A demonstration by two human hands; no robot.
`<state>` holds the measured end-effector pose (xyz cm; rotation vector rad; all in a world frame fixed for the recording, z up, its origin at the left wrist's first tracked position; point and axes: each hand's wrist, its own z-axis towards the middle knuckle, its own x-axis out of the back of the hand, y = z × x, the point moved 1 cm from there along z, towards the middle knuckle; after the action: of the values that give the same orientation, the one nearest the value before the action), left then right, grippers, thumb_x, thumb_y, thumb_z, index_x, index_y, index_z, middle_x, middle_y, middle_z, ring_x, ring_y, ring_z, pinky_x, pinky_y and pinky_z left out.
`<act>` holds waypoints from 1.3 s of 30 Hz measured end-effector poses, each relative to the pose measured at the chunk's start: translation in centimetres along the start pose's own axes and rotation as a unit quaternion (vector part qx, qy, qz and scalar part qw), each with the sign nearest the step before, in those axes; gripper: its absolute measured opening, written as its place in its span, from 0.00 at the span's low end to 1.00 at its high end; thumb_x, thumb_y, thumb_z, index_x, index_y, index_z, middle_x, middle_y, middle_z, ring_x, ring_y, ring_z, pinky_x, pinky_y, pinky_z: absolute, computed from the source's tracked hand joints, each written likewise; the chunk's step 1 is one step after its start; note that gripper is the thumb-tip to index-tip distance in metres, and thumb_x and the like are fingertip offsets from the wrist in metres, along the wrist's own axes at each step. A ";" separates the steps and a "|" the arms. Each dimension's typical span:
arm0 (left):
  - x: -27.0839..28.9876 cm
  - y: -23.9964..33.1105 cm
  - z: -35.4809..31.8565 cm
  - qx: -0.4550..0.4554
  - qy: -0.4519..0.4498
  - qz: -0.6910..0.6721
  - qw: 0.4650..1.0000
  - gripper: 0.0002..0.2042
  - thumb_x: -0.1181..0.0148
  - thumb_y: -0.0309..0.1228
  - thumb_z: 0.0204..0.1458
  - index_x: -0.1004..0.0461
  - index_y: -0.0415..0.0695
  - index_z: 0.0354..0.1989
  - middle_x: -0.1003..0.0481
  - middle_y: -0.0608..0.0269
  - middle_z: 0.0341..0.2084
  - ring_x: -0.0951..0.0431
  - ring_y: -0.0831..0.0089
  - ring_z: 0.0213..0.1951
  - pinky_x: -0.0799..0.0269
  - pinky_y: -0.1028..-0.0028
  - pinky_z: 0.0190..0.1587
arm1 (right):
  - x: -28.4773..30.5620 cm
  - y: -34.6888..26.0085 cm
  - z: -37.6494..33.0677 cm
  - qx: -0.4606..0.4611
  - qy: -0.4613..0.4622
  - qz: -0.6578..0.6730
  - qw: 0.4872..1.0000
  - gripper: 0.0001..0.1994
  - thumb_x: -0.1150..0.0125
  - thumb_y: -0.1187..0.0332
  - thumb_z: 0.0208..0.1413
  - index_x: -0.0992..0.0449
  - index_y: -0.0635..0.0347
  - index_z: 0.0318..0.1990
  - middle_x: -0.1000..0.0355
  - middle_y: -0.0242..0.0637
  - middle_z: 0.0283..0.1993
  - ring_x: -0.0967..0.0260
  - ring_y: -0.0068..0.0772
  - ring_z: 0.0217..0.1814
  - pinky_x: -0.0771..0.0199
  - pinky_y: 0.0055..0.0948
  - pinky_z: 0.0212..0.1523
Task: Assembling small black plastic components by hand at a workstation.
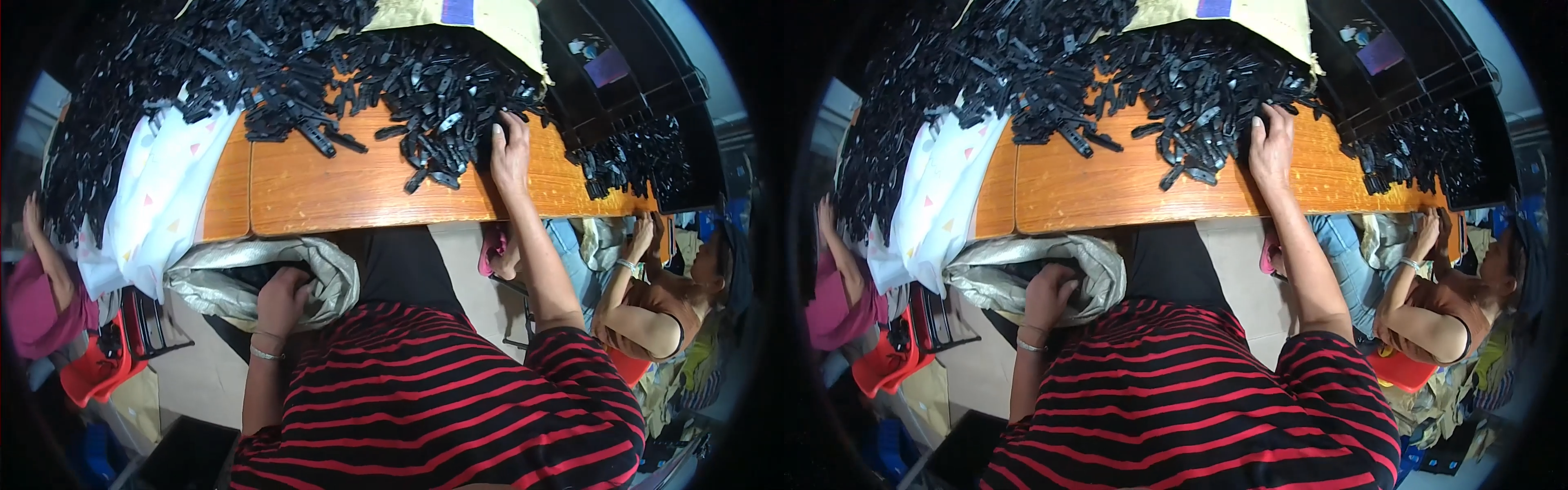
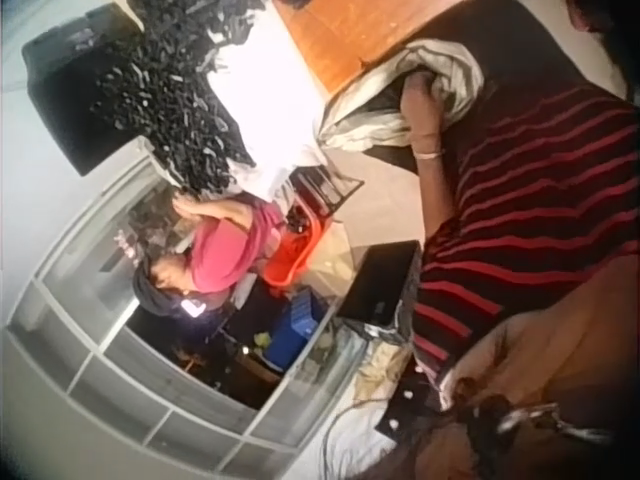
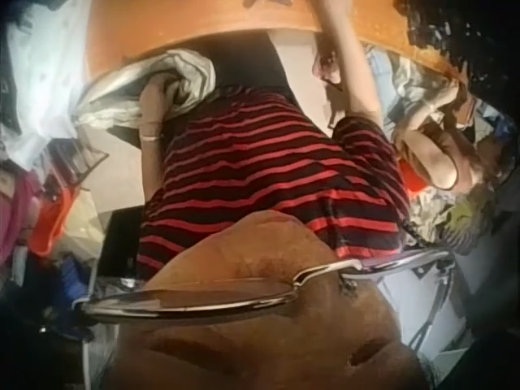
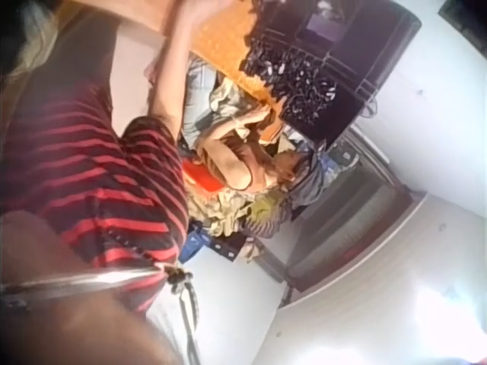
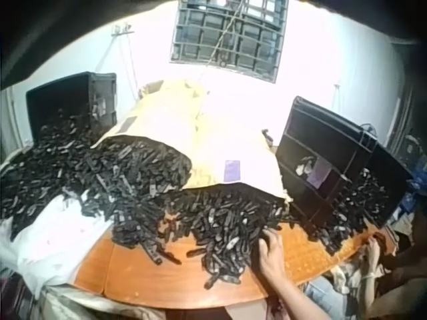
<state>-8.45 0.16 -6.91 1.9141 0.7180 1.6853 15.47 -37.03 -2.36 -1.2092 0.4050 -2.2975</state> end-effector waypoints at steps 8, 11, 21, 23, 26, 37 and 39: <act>4.3 6.1 3.3 -0.137 0.180 -0.128 0.966 0.04 0.40 0.23 0.46 0.27 0.40 0.31 0.28 0.56 0.23 0.27 0.58 0.26 0.31 0.67 0.31 | 1.3 -9.1 -6.0 0.125 -0.145 0.052 0.980 0.20 0.40 0.68 0.51 0.31 0.59 0.53 0.41 0.51 0.58 0.44 0.54 0.61 0.42 0.43 0.60; 5.2 6.8 7.1 -0.231 0.276 -0.010 0.933 0.06 0.41 0.21 0.46 0.26 0.41 0.33 0.28 0.56 0.28 0.27 0.58 0.33 0.31 0.65 0.36 | 0.4 -10.8 -5.7 0.194 -0.167 0.006 0.967 0.21 0.32 0.72 0.42 0.25 0.56 0.48 0.40 0.49 0.57 0.43 0.52 0.60 0.40 0.42 0.59; 4.9 6.2 15.9 -0.254 0.253 0.133 0.924 0.12 0.41 0.22 0.43 0.25 0.44 0.39 0.29 0.59 0.40 0.30 0.60 0.45 0.29 0.66 0.43 | -4.5 -12.5 -2.0 0.241 -0.116 0.016 0.964 0.17 0.32 0.72 0.41 0.23 0.56 0.43 0.33 0.43 0.51 0.37 0.46 0.54 0.34 0.39 0.52; 4.7 6.2 16.0 -0.257 0.245 0.146 0.924 0.11 0.40 0.22 0.41 0.26 0.43 0.36 0.29 0.60 0.40 0.30 0.60 0.45 0.29 0.66 0.43 | -4.7 -12.7 -2.2 0.239 -0.110 -0.001 0.965 0.16 0.32 0.72 0.41 0.22 0.55 0.42 0.32 0.40 0.50 0.37 0.43 0.54 0.37 0.38 0.51; 4.8 6.4 15.6 -0.276 0.262 0.149 0.913 0.09 0.39 0.22 0.40 0.28 0.43 0.32 0.29 0.60 0.39 0.29 0.61 0.45 0.29 0.66 0.42 | -4.1 -12.9 -2.5 0.265 -0.100 -0.006 0.959 0.14 0.32 0.72 0.41 0.23 0.55 0.39 0.31 0.38 0.48 0.37 0.42 0.54 0.39 0.38 0.52; 4.8 6.5 13.0 -0.169 0.208 0.044 0.962 0.12 0.36 0.22 0.41 0.29 0.40 0.36 0.27 0.61 0.31 0.26 0.66 0.35 0.29 0.72 0.38 | -4.4 -16.3 -5.2 0.294 -0.179 0.087 0.935 0.10 0.32 0.72 0.39 0.25 0.56 0.32 0.33 0.35 0.31 0.36 0.41 0.40 0.40 0.37 0.41; 4.3 6.1 12.6 -0.141 0.232 -0.032 0.962 0.13 0.36 0.21 0.42 0.29 0.40 0.37 0.26 0.62 0.30 0.25 0.70 0.31 0.29 0.74 0.34 | -4.9 -17.2 -5.7 0.287 -0.192 0.088 0.935 0.11 0.32 0.71 0.39 0.25 0.56 0.32 0.33 0.36 0.31 0.36 0.41 0.40 0.39 0.37 0.41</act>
<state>4.91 -1.72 -1.25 1.3011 0.6517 2.0918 7.96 -19.88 -0.65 -1.2071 -0.2764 -1.7788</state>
